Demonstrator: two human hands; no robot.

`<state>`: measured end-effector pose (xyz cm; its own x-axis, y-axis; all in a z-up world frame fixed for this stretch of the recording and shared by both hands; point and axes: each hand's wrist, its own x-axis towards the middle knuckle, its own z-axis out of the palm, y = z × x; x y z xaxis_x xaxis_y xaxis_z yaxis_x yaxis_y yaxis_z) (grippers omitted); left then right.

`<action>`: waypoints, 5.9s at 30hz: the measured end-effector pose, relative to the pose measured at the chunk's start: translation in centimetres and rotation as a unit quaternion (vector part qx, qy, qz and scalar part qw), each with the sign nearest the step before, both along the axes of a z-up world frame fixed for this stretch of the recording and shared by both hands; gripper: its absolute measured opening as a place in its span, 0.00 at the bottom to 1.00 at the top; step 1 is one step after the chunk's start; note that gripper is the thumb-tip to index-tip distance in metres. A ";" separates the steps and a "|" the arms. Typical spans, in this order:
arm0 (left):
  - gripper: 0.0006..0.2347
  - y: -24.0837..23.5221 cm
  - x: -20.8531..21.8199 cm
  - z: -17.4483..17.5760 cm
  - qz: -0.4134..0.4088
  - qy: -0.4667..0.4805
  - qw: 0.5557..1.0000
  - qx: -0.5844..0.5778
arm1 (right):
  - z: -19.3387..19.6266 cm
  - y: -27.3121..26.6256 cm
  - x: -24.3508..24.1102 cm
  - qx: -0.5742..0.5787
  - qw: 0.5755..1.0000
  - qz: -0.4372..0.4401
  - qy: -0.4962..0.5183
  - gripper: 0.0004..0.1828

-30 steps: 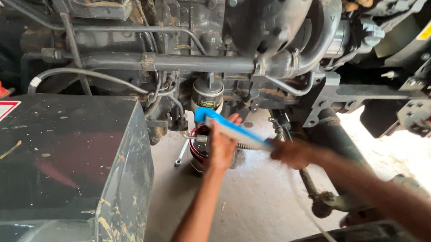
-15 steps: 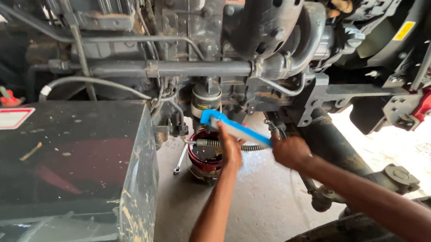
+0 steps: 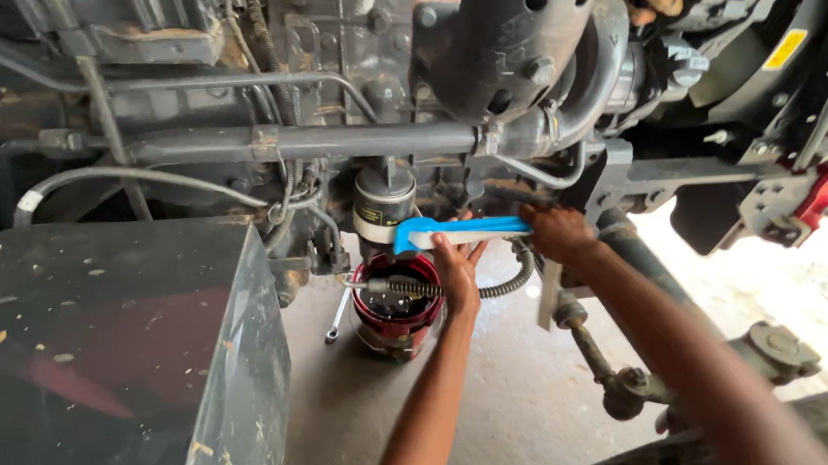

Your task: The person uses a blue strap wrench to loosen and remove an oil filter from the underside of a tractor engine, allowing oil to drain into a red container. They then install a new oil filter by hand, tightening it securely.

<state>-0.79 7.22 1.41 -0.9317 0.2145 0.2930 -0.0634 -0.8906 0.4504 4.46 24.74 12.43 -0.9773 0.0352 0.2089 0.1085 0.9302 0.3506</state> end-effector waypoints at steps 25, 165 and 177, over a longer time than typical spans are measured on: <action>0.32 -0.5 1.3 1.2 -0.016 -0.079 0.997 0.007 | 1.2 -2.3 2.5 0.050 0.999 -0.001 0.014 0.26; 0.32 -17.2 15.5 5.2 -0.046 -0.018 0.994 -0.094 | 7.2 -16.8 22.6 -0.365 0.918 0.024 -0.154 0.20; 0.16 -19.4 16.2 8.3 0.009 0.005 0.984 -0.175 | 23.0 -32.7 15.2 -0.288 0.864 0.396 0.123 0.31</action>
<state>15.43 -12.22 9.75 -0.9336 0.2879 0.2134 -0.0429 -0.6809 0.7311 19.69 -7.92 35.48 -0.6718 -0.4561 0.5837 -0.6354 0.7599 -0.1375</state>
